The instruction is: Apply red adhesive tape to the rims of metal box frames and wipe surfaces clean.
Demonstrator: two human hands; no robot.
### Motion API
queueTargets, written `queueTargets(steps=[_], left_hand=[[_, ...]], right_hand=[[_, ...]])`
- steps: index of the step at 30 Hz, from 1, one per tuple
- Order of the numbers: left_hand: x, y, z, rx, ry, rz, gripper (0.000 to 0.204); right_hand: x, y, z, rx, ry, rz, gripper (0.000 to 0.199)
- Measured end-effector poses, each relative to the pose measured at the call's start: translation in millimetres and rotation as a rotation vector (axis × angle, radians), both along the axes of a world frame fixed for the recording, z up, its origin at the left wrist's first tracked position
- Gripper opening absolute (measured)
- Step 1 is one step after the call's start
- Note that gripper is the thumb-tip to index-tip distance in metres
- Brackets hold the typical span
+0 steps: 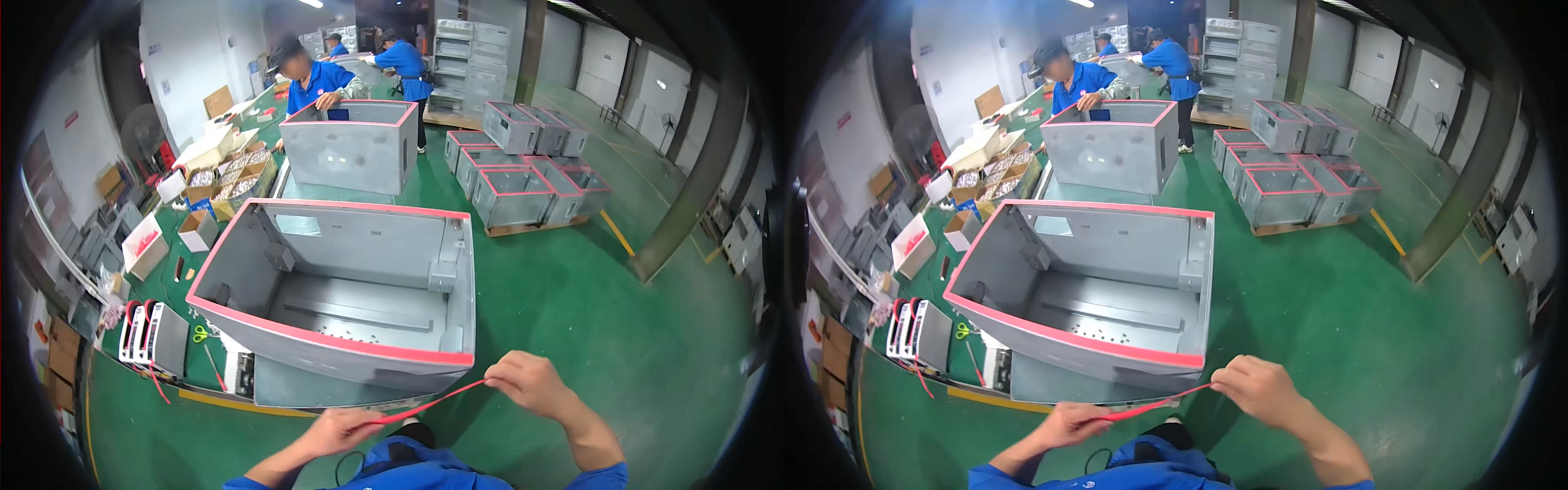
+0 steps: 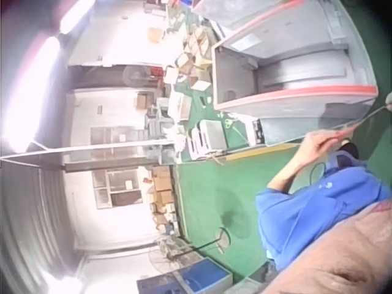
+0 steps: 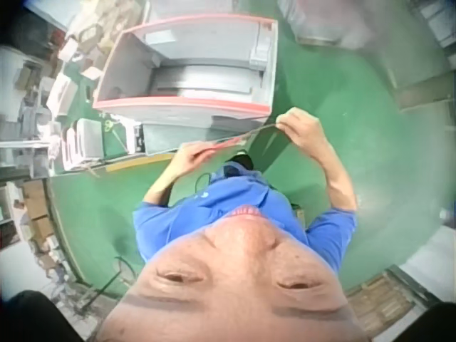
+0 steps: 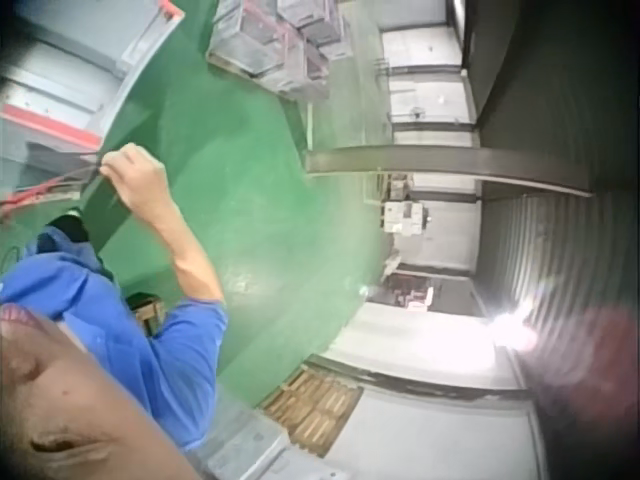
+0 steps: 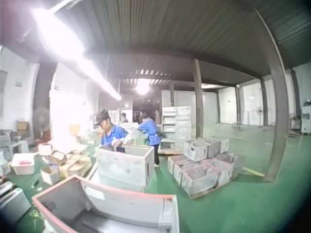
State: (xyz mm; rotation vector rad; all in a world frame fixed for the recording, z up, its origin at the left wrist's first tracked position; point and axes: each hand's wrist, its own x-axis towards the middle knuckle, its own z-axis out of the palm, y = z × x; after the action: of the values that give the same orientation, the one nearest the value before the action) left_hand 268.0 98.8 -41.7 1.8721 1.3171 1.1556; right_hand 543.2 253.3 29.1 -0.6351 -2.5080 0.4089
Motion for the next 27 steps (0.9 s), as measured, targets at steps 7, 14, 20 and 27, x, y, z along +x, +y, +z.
queueTargets(steps=[7, 14, 20, 27], left_hand=[[-5.3, 57.3, 54.4, 0.015, 0.255, 0.268, 0.017], [17.0, 68.3, 63.6, -0.021, 0.252, 0.719, 0.013], [75.2, 99.4, 60.5, -0.062, 0.164, 1.077, 0.018], [132.8, 121.0, 56.2, -0.01, 0.045, 1.337, 0.012]], right_hand=[[4.9, 101.4, 36.5, -0.26, 0.116, 0.072, 0.01], [-29.7, 211.8, 28.0, -0.483, 0.132, 0.388, 0.009], [-52.6, 298.8, 16.1, -0.395, 0.058, 0.619, 0.005], [-81.0, 358.4, 11.7, -0.947, -0.053, 0.748, 0.013]])
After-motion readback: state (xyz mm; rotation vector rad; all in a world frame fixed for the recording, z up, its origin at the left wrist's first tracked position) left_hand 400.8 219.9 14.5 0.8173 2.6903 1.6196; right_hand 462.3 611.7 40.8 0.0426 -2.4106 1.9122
